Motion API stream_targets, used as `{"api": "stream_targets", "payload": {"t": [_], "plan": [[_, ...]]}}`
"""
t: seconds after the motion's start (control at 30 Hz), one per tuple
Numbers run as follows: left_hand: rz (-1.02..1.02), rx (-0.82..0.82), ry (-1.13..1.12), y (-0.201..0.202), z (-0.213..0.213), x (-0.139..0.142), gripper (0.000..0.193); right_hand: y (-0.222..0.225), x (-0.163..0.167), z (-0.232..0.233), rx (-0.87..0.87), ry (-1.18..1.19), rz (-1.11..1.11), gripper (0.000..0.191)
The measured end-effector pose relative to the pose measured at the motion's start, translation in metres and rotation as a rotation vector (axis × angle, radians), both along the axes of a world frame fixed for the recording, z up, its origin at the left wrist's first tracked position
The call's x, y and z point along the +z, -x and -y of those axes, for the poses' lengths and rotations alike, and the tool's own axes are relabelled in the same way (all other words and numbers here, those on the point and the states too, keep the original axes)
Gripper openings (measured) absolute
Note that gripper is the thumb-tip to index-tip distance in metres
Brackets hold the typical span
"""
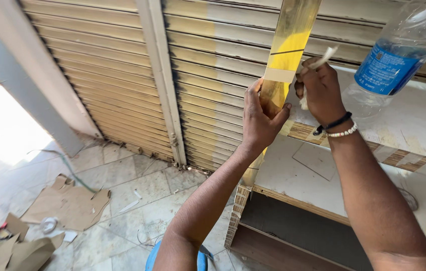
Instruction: The person applies a white substance, likely caulk or adhesive, to the seams of a wooden structure using a small tool. They then smooth the applied substance with their fingers and wipe away excess material with a cloth.
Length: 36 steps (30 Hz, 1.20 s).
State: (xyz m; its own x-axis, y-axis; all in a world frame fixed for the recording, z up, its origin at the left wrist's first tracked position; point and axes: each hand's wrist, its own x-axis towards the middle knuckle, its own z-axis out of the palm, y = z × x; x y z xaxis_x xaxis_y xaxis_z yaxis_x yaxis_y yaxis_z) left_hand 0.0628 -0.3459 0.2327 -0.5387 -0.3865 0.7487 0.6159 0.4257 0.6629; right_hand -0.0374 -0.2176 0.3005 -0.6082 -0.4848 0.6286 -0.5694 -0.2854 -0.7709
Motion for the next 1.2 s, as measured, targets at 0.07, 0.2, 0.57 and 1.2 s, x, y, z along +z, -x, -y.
{"api": "stream_targets", "payload": {"t": [0.07, 0.2, 0.57, 1.2], "plan": [[-0.056, 0.007, 0.058, 0.001, 0.005, -0.004, 0.083, -0.015, -0.005, -0.003, 0.053, 0.071, 0.055, 0.013], [-0.087, 0.054, 0.121, -0.002, 0.011, -0.001, 0.084, -0.062, -0.007, -0.011, -0.026, 0.039, -0.208, 0.014], [-0.080, 0.043, -0.027, -0.025, 0.016, -0.025, 0.052, -0.208, -0.018, 0.098, 0.066, -0.560, -0.864, 0.019], [0.047, 0.179, -0.015, -0.132, 0.070, 0.013, 0.050, -0.142, -0.053, 0.031, -0.160, 0.140, 0.297, 0.032]]}}
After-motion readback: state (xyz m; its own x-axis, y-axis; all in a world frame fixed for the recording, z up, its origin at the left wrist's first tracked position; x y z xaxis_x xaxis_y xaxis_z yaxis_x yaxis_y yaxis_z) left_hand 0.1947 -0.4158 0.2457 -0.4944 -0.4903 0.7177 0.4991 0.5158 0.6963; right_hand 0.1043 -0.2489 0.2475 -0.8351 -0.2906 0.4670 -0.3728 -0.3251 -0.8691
